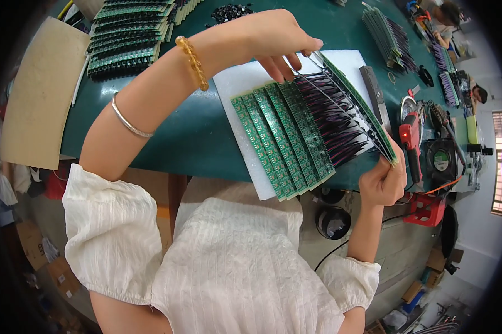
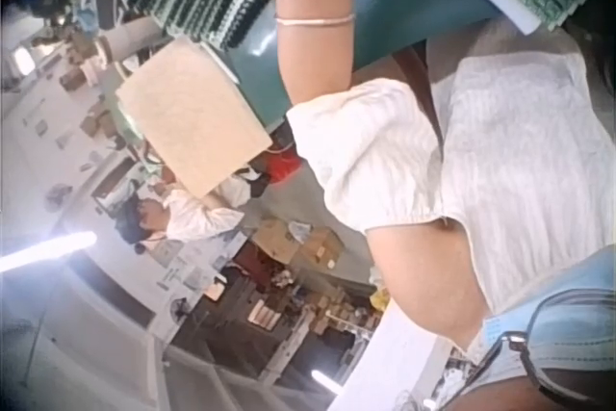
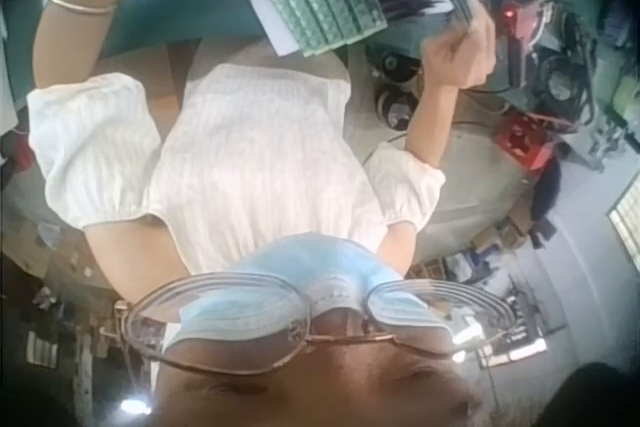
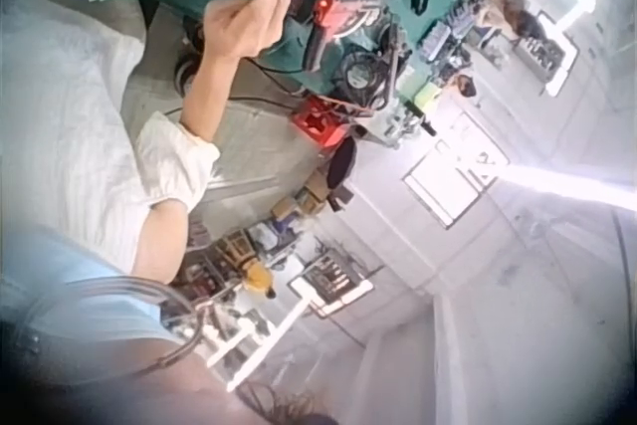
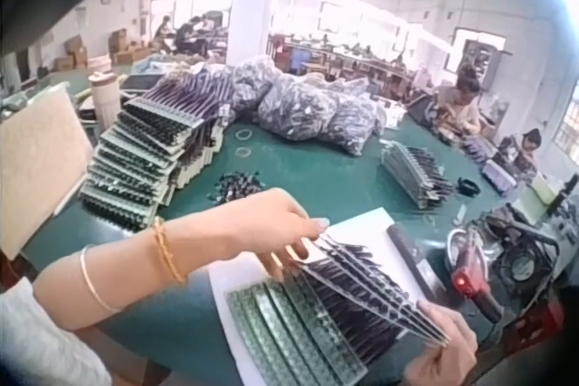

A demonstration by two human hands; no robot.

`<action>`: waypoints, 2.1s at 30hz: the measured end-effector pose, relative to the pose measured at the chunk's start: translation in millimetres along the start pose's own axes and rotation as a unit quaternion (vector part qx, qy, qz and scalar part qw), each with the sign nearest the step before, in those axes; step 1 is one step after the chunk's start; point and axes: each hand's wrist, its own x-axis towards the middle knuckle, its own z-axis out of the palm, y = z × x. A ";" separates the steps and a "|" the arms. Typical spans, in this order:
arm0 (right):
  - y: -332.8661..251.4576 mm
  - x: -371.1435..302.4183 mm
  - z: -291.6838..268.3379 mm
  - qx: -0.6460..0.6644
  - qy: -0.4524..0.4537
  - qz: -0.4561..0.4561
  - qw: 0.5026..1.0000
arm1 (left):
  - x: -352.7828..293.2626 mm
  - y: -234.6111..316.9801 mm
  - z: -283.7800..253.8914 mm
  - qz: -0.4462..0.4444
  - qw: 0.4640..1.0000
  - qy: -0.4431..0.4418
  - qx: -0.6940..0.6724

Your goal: The person solders electronic components onto circuit board strips using a soldering iron, stacks and sets aside the finished boards, then arranges a new batch of circuit boards on the work surface and solders components onto them.

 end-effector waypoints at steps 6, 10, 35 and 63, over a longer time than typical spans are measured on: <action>-4.0 13.2 -7.4 -0.064 -0.006 -0.089 0.994 | 10.8 -14.1 -5.8 0.049 0.978 -0.042 -0.198; -4.5 -1.3 -8.6 -0.061 -0.088 -0.139 0.984 | 10.2 -25.8 -0.8 0.128 0.985 -0.004 -0.113; -0.3 -6.6 -14.7 0.110 -0.201 -0.019 0.973 | 9.1 -22.8 16.1 0.157 0.963 0.093 0.199; -7.3 11.9 -31.6 -0.017 -0.124 -0.052 0.991 | 3.2 -4.0 9.3 0.087 0.992 0.041 -0.078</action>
